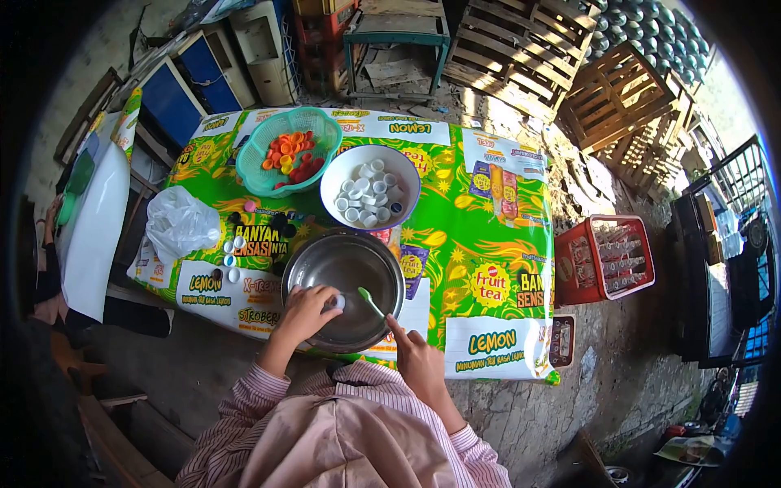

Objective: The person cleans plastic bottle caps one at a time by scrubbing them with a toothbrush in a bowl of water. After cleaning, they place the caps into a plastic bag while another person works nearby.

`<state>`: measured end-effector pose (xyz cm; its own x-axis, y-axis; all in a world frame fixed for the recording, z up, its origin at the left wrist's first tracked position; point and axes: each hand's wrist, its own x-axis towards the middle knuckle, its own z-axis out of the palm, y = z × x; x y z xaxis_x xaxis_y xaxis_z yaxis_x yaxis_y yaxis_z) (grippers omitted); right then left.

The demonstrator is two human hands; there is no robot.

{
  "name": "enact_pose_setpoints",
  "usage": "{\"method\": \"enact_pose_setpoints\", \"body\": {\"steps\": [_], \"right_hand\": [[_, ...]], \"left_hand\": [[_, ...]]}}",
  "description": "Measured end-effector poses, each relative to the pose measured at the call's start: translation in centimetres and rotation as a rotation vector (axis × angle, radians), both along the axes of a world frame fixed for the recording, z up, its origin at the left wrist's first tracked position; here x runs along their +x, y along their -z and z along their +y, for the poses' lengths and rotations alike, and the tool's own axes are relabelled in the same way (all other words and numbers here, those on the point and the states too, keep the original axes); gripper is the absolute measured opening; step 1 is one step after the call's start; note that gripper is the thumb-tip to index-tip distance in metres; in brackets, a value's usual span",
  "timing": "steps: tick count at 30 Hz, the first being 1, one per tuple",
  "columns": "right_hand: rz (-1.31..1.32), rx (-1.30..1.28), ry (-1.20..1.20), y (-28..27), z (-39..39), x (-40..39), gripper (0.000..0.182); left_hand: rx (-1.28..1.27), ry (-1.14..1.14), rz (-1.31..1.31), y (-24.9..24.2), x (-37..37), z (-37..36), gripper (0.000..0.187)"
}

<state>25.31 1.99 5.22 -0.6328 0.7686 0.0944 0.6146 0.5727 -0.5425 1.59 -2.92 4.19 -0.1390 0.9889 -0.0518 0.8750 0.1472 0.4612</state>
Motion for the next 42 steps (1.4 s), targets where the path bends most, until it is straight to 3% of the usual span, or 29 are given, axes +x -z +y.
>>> {"method": "enact_pose_setpoints", "body": {"steps": [1, 3, 7, 11, 13, 16, 21, 24, 27, 29, 37, 39, 42], "right_hand": [[0.0, 0.02, -0.018, -0.1, 0.1, -0.1, 0.053], [0.082, -0.05, 0.009, -0.7, -0.2, 0.3, 0.051], [0.238, -0.225, 0.127, -0.4, -0.1, 0.2, 0.044], [0.236, -0.198, 0.178, -0.6, -1.0, 0.4, 0.04], [0.209, -0.176, 0.216, -0.5, -1.5, 0.5, 0.04], [0.19, -0.214, 0.237, -0.7, -2.2, 0.5, 0.04], [0.171, -0.178, 0.229, 0.3, -2.7, -0.4, 0.04], [0.22, -0.165, 0.191, 0.1, -2.7, -2.0, 0.038], [0.274, -0.126, 0.161, 0.2, -2.8, -3.5, 0.038], [0.28, -0.151, 0.139, -0.2, -2.8, -4.4, 0.04], [0.231, -0.117, 0.128, -0.1, -3.5, -5.7, 0.041], [0.242, -0.108, 0.136, -0.2, -3.4, -5.6, 0.04], [0.261, -0.109, 0.169, -0.3, -3.2, -4.9, 0.039]], "left_hand": [[0.012, -0.001, 0.006, -0.1, -0.3, 0.5, 0.025], [0.148, -0.129, -0.269, 0.2, -0.5, 0.8, 0.031], [0.335, -0.088, -0.542, 1.4, -2.0, 3.5, 0.037], [0.527, -0.056, -0.447, 1.5, -3.4, 8.7, 0.032], [0.465, -0.025, -0.276, 1.2, -4.7, 11.6, 0.055], [0.639, -0.17, -0.178, 2.5, -4.1, 13.8, 0.093], [0.719, -0.276, -0.225, 2.1, -6.0, 7.2, 0.078], [0.731, -0.656, -0.099, 4.4, -9.2, 0.6, 0.054], [0.588, -0.963, 0.158, 7.8, -12.6, -5.7, 0.05], [0.449, -1.025, 0.265, 8.0, -13.5, -8.1, 0.046], [0.308, -0.889, 0.258, 9.8, -14.3, -9.5, 0.017], [0.518, -0.804, 0.194, 9.6, -14.2, -9.4, 0.015], [0.652, -0.77, 0.038, 7.7, -12.4, -8.0, 0.026]]}}
